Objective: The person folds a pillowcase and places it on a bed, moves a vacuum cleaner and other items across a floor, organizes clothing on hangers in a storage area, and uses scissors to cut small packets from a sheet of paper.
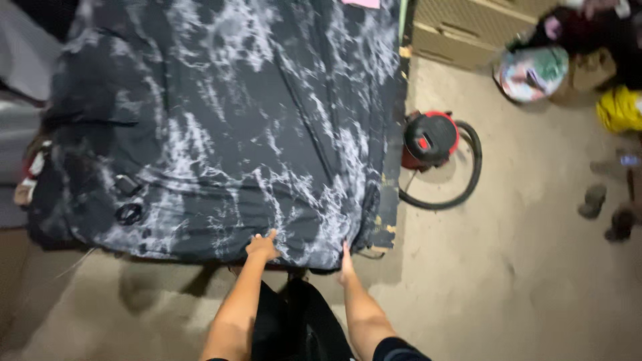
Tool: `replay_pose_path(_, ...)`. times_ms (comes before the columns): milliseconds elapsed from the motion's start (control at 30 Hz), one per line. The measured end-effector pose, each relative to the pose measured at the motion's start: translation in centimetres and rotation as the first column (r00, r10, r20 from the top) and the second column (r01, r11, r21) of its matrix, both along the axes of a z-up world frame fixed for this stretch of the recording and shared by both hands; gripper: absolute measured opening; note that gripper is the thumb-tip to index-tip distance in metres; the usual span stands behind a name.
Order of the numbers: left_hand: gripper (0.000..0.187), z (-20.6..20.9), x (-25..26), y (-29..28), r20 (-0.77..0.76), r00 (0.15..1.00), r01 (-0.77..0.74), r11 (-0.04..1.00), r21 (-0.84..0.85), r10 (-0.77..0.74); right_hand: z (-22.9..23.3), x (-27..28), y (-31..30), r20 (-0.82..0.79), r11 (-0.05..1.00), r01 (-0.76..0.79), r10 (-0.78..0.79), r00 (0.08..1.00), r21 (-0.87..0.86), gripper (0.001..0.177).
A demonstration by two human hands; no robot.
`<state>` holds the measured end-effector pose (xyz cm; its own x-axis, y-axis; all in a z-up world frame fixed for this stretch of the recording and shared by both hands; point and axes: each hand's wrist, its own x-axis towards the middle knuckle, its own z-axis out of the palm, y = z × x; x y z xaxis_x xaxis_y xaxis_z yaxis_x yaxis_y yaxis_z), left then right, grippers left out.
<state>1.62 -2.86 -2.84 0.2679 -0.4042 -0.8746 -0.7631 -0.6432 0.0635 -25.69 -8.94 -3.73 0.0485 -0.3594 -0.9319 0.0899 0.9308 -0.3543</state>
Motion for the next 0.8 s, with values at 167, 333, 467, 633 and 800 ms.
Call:
replay_pose_path(167,0.071,2.1,1.6,3.2,-0.183,0.951,-0.295,0.901,-0.318,0.247,2.2,2.5,0.3,-0.135,0.932,0.147,-0.107,0.985,0.332,0.116)
replay_pose_path(333,0.042,2.6,6.0,10.7,-0.518,0.514,-0.852,0.339,-0.399,0.683,3.6,7.5,-0.6,-0.726,0.947,-0.258,0.314,0.612,0.193,0.097)
replay_pose_path(467,0.028,3.2,13.3,19.3,-0.591,0.146,-0.926,-0.101,-0.364,0.793,5.2,15.0,-0.6,-0.899,0.799,-0.573,0.371,0.232,0.182,0.086)
replay_pose_path(633,0.021,3.9,27.4,26.9,-0.585,-0.082,-0.785,-0.414,-0.460,0.807,7.1,29.0,1.3,-0.904,0.665,-0.743,0.360,0.229,0.076,0.079)
replay_pose_path(800,0.021,4.5,42.4,29.1,-0.588,-0.057,-0.695,-0.455,-0.557,0.807,5.9,45.2,6.3,-0.927,0.460,-0.880,0.265,0.264,-0.119,0.069)
